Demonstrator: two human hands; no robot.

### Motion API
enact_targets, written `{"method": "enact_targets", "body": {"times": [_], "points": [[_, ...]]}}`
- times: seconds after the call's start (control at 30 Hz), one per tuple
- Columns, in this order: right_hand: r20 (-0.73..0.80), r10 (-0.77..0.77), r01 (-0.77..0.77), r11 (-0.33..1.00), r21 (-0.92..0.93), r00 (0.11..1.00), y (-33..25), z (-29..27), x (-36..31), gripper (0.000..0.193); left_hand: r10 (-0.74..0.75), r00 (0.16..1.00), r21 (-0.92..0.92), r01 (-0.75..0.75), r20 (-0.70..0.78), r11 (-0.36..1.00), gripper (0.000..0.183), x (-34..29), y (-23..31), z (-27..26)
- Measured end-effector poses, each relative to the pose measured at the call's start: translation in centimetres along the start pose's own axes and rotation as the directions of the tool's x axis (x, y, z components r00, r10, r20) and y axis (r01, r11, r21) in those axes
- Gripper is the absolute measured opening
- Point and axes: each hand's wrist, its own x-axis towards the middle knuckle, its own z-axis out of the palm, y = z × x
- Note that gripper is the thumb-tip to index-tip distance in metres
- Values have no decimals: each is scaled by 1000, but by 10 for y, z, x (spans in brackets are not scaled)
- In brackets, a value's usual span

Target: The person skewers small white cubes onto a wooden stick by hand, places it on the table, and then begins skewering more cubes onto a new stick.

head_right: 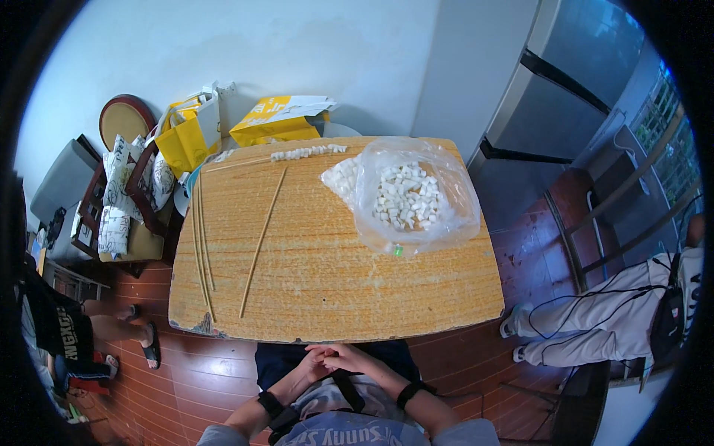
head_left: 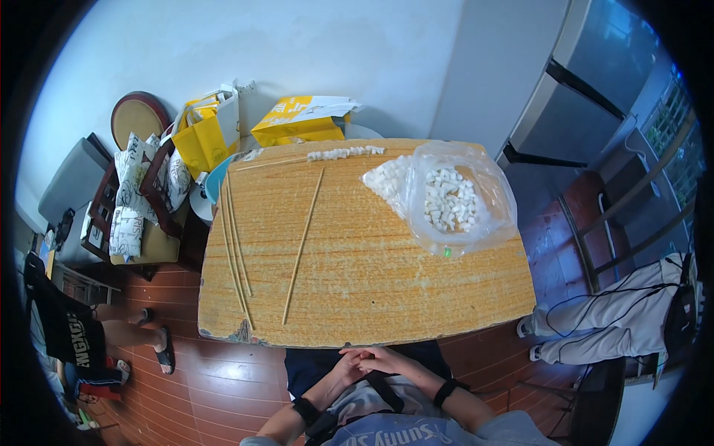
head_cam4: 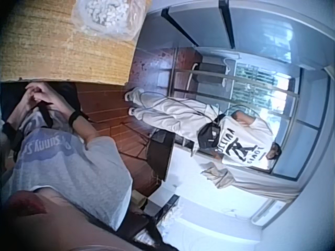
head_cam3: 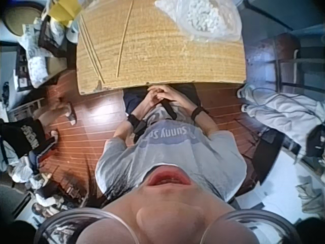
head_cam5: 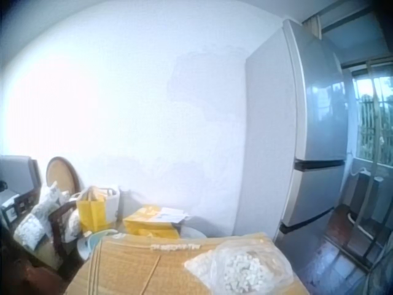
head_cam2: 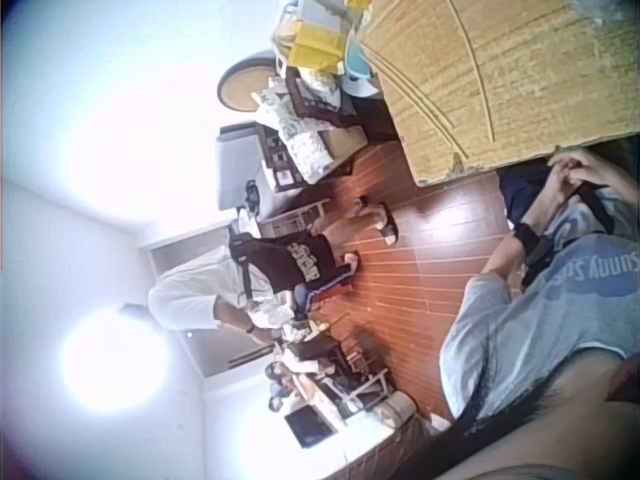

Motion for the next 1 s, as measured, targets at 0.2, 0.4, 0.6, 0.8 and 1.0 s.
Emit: {"method": "enact_targets", "body": {"times": [0.2,0.4,0.6,0.8,1.0], "points": [[-3,-29,29,999,-20,1000,3,-1,-1,52,-11,1000,-5,11,14,1000,19,-2,1,4],[6,-23,23,1000,-2,1000,-5,0,-1,52,5,1000,10,-6,11,1000,19,0,0,1],[11,13,-13,998,-56,1000,-5,-1,-2,52,20,1000,24,-21,14,999,19,-2,0,1],[29,13,-13,1000,-3,999,-4,-1,-2,53,16,999,9,-15,-52,1000,18,-4,0,4],[17,12,-11,999,-42,1000,-7,0,-3,52,12,999,-8,-12,34,1000,18,-5,-1,4]]}}
